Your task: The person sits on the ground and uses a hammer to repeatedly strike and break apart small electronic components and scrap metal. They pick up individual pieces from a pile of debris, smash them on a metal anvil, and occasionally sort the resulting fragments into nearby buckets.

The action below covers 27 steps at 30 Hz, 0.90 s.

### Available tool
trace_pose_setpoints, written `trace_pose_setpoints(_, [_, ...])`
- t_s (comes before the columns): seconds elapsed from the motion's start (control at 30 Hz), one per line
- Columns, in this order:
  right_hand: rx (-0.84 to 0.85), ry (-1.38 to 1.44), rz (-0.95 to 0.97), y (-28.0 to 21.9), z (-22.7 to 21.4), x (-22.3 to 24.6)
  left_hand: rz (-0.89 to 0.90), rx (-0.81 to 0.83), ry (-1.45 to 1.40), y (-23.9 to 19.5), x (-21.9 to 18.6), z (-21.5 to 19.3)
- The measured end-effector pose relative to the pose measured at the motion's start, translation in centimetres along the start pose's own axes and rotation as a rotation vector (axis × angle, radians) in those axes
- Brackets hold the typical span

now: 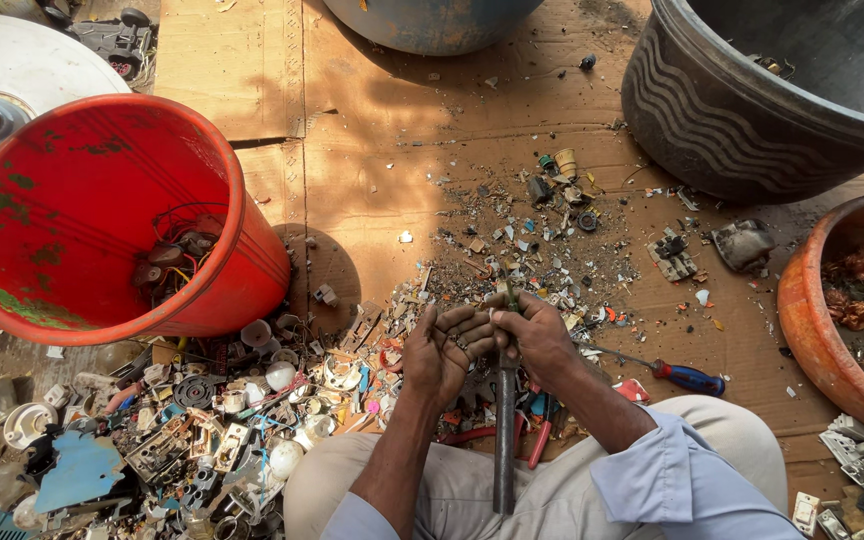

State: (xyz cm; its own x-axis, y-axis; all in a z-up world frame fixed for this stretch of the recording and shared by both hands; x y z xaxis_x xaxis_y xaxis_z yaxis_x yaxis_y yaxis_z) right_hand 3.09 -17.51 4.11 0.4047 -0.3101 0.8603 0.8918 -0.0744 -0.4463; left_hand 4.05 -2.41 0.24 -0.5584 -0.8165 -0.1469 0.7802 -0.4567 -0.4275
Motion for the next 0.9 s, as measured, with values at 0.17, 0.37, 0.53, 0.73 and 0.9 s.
trace_pose_setpoints(0.17, [0.081, 0.222, 0.04, -0.2, -0.1, 1.1, -0.04, -0.008, -0.008, -0.9, -0.5, 1.5])
trace_pose_setpoints(0.37, [0.252, 0.389, 0.063, -0.4, 0.7, 1.2, 0.048, 0.017, 0.069, 0.4, 0.0, -1.1])
trace_pose_setpoints(0.53, [0.077, 0.457, 0.234, -0.4, 1.2, 1.4, 0.384, -0.176, 0.574, 1.0, -0.2, -4.0])
trace_pose_setpoints(0.73, [0.169, 0.411, 0.151, -0.2, 1.2, 0.8, 0.935, -0.013, 1.281, -3.2, -1.2, 2.6])
trace_pose_setpoints(0.9, [0.11, 0.249, 0.14, -0.2, 1.1, -0.3, 1.067, -0.087, 1.584, -4.4, -1.0, 4.8])
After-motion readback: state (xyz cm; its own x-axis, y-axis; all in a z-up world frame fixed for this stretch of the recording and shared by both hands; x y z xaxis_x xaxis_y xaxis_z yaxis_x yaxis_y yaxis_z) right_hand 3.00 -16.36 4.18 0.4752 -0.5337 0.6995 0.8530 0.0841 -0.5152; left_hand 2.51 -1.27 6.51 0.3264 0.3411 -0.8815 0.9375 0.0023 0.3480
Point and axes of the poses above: each hand's wrist, its own y-axis towards the middle knuckle, its own z-axis out of the palm, x = y × z, the point moved 5 cm from there along y, towards the middle knuckle, and after that the axes turned 5 degrees about -x, right-handed, at the moved point
